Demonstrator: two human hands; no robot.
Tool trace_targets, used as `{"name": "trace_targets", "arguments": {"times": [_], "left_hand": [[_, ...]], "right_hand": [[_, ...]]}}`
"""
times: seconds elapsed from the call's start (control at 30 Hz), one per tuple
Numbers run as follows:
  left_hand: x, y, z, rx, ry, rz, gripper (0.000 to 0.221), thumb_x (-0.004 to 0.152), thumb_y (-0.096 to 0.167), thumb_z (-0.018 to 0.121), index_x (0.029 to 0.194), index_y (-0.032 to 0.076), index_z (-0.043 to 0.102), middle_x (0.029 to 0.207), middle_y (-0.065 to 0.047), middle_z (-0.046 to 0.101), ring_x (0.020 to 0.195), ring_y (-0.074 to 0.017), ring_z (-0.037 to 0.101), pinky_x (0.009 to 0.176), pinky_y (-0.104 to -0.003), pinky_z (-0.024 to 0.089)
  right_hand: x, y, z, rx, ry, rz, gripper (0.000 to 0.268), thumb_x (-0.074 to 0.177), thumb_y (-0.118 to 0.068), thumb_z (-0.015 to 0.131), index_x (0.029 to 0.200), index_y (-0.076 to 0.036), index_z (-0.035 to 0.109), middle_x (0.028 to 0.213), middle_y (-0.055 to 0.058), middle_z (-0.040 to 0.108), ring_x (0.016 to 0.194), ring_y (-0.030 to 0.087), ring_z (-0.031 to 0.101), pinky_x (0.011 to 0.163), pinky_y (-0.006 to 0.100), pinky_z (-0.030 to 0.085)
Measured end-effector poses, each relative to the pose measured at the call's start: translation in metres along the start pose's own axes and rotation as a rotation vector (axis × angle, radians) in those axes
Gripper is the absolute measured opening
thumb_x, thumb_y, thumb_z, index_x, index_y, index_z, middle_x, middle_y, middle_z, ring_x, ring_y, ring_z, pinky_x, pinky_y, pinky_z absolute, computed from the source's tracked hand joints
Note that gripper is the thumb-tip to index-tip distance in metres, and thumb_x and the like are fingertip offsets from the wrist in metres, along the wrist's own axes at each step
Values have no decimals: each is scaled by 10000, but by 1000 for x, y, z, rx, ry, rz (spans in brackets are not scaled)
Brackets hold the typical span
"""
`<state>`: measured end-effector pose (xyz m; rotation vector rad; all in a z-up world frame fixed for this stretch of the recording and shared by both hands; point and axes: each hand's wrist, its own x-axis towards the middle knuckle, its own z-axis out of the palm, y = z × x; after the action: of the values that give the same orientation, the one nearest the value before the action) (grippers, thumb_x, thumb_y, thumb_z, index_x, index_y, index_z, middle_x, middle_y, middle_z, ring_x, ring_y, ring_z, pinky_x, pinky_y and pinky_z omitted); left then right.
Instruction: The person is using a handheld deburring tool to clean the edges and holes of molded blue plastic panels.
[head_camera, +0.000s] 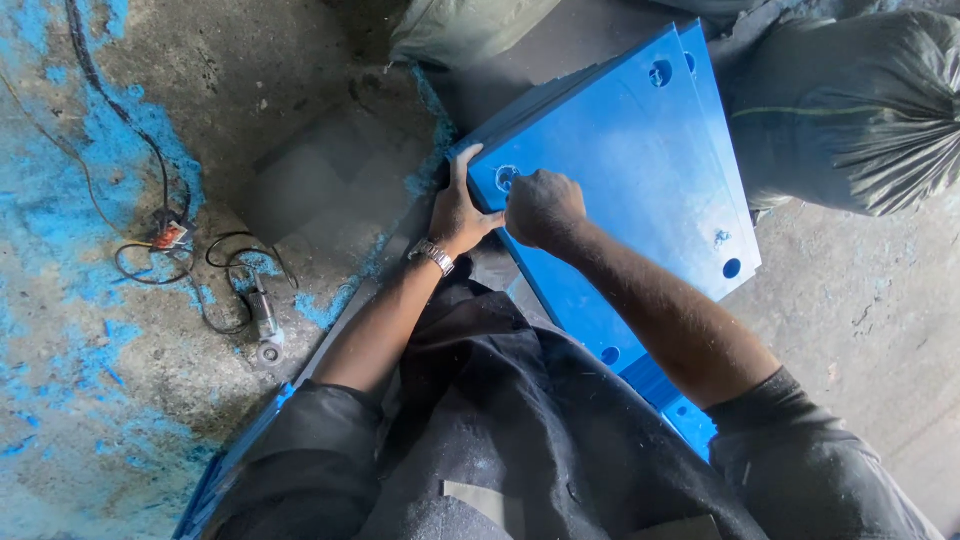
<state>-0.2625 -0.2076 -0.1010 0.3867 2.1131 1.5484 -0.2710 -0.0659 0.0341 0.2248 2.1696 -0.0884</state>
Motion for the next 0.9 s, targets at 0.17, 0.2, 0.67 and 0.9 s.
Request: {"name": "trace_targets", "arguments": {"times": [0.17, 0.2, 0.67, 0.9], "left_hand": [[-3, 7, -4, -5, 7, -5, 1120, 682, 405, 970, 1528, 235, 255, 1470, -260, 545, 1254, -483, 604, 993, -562, 550], [-2, 6, -3, 2, 14, 36, 1146, 655, 415, 980, 1523, 230, 254, 1487, -266, 524, 1260, -493, 589, 986, -565, 546], [-4, 2, -2, -87, -3, -17, 1189, 661, 531, 961, 1562, 239, 243, 1501, -256, 509, 1306, -450, 585, 1009, -558, 553], [-3, -4, 4, -29, 33, 33, 1148, 688, 487, 971, 1531, 252, 228, 1527, -241, 471, 1281, -502, 573, 960, -575, 554]], "right_hand": [[7, -13, -15, -8, 137, -70, 188, 835, -213, 767, 932, -52, 761, 878, 184, 747, 822, 319, 744, 703, 455, 615], [13, -13, -17, -11, 193, -75, 169, 852, -201, 751, 930, -53, 778, 901, 188, 750, 848, 333, 741, 726, 454, 611], [-9, 24, -47, 40, 190, 74, 338, 952, -397, 705, 1020, -72, 769, 952, 174, 744, 877, 325, 723, 729, 457, 591], [-6, 4, -14, -201, 162, -73, 106, 885, -212, 731, 920, -129, 786, 919, 120, 755, 873, 278, 740, 735, 421, 593]]}}
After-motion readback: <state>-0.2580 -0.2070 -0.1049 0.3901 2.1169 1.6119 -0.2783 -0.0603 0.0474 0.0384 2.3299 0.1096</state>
